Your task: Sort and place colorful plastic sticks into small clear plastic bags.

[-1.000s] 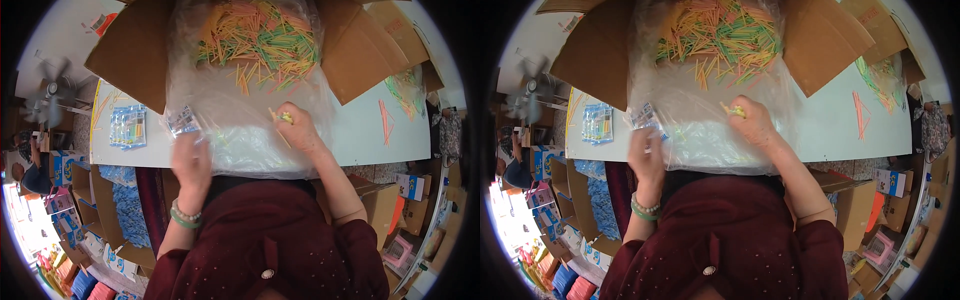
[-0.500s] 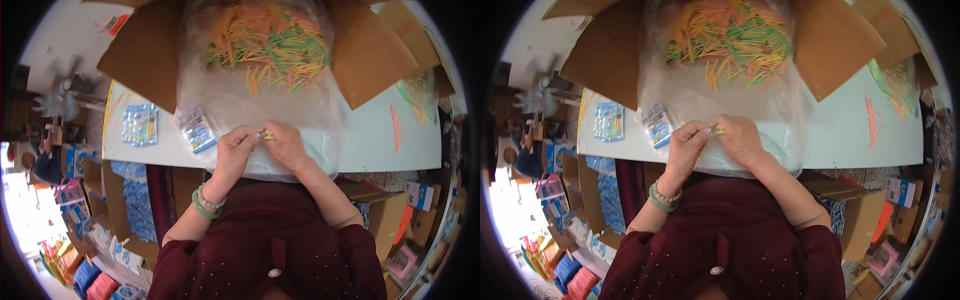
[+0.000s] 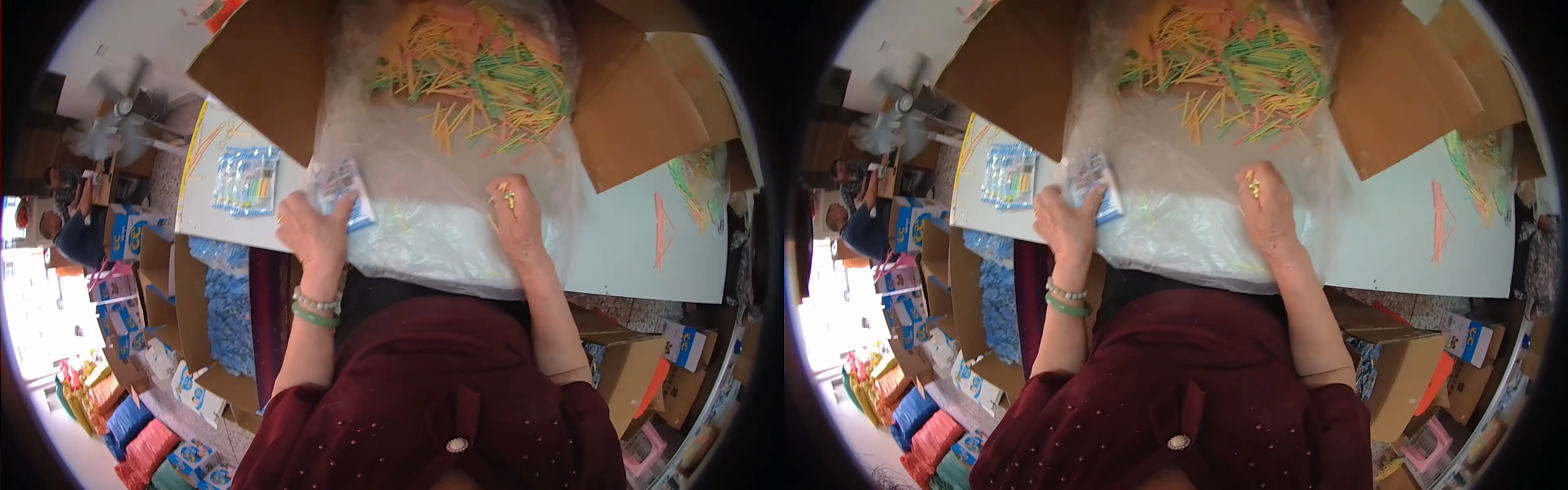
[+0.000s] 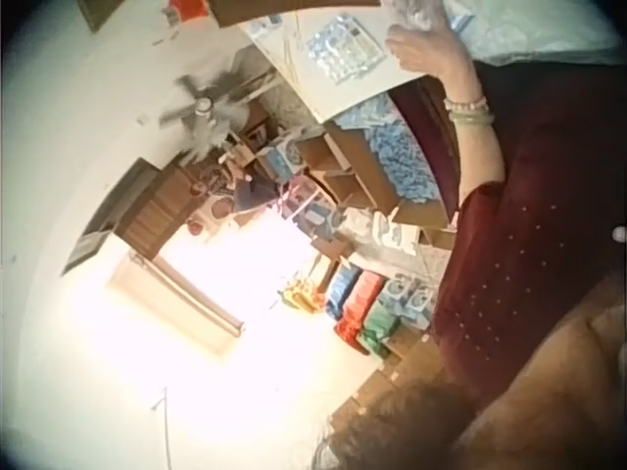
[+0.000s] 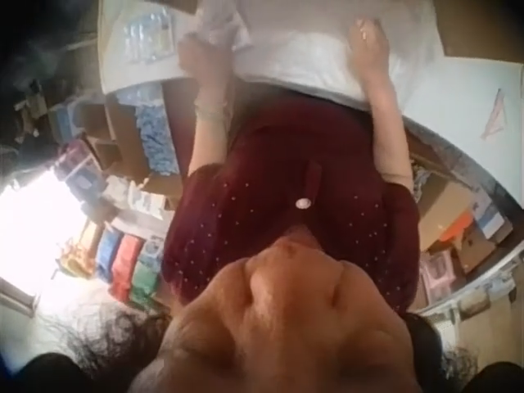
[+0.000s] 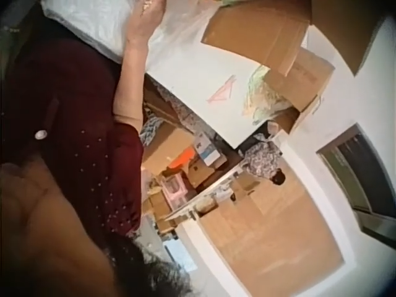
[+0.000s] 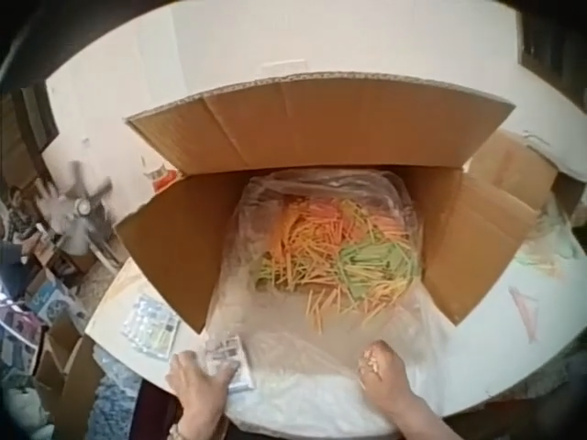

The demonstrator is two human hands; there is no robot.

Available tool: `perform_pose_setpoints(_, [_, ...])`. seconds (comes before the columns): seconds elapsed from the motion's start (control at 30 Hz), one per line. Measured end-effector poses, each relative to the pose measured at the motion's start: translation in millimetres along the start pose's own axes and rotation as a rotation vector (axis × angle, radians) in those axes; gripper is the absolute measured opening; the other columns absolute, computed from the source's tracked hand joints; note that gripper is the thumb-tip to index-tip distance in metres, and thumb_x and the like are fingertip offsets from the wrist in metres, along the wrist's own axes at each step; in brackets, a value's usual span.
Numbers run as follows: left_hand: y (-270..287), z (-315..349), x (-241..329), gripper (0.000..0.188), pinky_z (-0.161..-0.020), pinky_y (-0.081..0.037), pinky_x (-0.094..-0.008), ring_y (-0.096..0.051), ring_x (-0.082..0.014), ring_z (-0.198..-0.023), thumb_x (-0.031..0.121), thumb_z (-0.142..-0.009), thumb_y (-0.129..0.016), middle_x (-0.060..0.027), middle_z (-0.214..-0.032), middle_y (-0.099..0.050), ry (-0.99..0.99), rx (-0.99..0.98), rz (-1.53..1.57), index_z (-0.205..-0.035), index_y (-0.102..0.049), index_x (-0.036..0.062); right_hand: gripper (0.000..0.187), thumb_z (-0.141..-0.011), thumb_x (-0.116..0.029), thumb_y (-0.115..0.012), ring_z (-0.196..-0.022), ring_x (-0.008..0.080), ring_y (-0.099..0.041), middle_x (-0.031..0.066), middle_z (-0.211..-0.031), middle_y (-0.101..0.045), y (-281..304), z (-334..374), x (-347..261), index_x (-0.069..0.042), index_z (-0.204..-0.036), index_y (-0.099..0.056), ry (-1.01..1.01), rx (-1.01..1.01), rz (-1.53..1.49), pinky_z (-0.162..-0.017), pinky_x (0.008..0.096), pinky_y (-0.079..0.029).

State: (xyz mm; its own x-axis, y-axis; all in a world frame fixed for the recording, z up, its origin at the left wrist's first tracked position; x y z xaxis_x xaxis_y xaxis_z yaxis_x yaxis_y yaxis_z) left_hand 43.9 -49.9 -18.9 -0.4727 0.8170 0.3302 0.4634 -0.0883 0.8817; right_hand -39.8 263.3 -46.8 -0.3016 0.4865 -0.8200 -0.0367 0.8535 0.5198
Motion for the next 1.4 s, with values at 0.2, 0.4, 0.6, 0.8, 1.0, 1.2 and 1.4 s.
perform_pose_setpoints(0.2, [-11,-1,-26,0.045,-0.071,-0.039,-0.0452,-0.052,-0.0313,-0.082,0.041,-0.069,-0.077,-0.0105,-0.085,-0.052,0.069,-0.097,-0.039,-0.074,-0.051,0.0050,0.010,-0.089,-0.009,-0.051,-0.078,0.0194,-0.055,0.0095,-0.086,-0.056,-10,5,-6,0.000,-0.094,-0.052,0.010,0.026,-0.215,-0.073,0.0305,-0.044])
perform_pose_setpoints(0.4, [-14,-2,-48,0.042,-0.059,-0.038,-0.0397,-0.049,-0.0278,-0.063,0.030,-0.074,-0.075,-0.0079,-0.069,-0.049,0.073,-0.100,0.244,-0.060,-0.046,0.0024,0.008,-0.088,-0.006,-0.053,-0.079,0.0190,-0.053,0.0079,-0.085,-0.054,2,6,-11,-0.001,-0.094,-0.050,0.045,-0.014,-0.175,-0.075,0.0307,-0.044])
perform_pose_setpoints(0.6, [4,8,-34,0.035,-0.059,-0.040,-0.0400,-0.049,-0.0308,-0.061,0.024,-0.081,-0.069,-0.0108,-0.066,-0.049,-0.123,0.007,0.106,-0.064,-0.048,0.0017,0.008,-0.087,-0.007,-0.054,-0.077,0.0136,-0.051,0.0045,-0.082,-0.052,-7,10,1,-0.003,-0.093,-0.050,-0.069,-0.016,-0.306,-0.071,0.0279,-0.043])
perform_pose_setpoints(0.8, [0,2,-41,0.037,-0.065,-0.043,-0.0452,-0.055,-0.0363,-0.074,0.033,-0.073,-0.074,-0.0150,-0.083,-0.057,0.093,-0.010,0.193,-0.084,-0.055,0.0043,0.008,-0.087,-0.007,-0.055,-0.074,0.0106,-0.049,0.0025,-0.079,-0.050,-3,3,-4,-0.005,-0.094,-0.050,-0.075,-0.033,-0.136,-0.069,0.0241,-0.042])
perform_pose_setpoints(1.0, [-8,-15,-21,0.042,-0.061,-0.038,-0.0444,-0.054,-0.0344,-0.067,0.037,-0.071,-0.074,-0.0146,-0.067,-0.057,0.064,-0.221,0.005,-0.062,-0.052,0.0021,0.012,-0.089,-0.006,-0.051,-0.071,0.0104,-0.048,0.0024,-0.076,-0.049,-7,7,1,-0.003,-0.101,-0.051,-0.032,-0.036,-0.289,-0.068,0.0239,-0.042])
perform_pose_setpoints(1.2, [-3,-5,-40,0.030,-0.062,-0.036,-0.0401,-0.054,-0.0302,-0.068,0.028,-0.079,-0.066,-0.0090,-0.067,-0.057,-0.007,-0.100,0.150,-0.062,-0.056,0.0050,0.008,-0.090,-0.005,-0.050,-0.070,0.0105,-0.048,0.0022,-0.076,-0.049,-12,6,-7,-0.002,-0.097,-0.052,0.017,-0.073,-0.222,-0.068,0.0241,-0.042])
perform_pose_setpoints(1.4, [60,6,-19,0.014,-0.058,-0.037,-0.0387,-0.052,-0.0298,-0.062,0.014,-0.077,-0.068,-0.0080,-0.070,-0.057,-0.157,0.217,0.226,-0.074,-0.057,0.0063,0.011,-0.091,-0.008,-0.050,-0.069,0.0072,-0.045,-0.0019,-0.078,-0.048,5,5,-1,-0.003,-0.101,-0.054,-0.052,0.050,-0.178,-0.065,0.0215,-0.040])
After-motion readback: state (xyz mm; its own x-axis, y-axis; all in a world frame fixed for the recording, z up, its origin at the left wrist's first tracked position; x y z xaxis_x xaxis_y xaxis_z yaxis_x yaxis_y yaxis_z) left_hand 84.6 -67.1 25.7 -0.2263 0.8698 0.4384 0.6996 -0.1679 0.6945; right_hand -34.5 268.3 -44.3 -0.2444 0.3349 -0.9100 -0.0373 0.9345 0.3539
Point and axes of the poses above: each hand's wrist, its own z-axis away from the middle knuckle, its own y-axis out of the back of the hand, x = y × z, the point moved 9 cm from there along -z, towards the middle knuckle
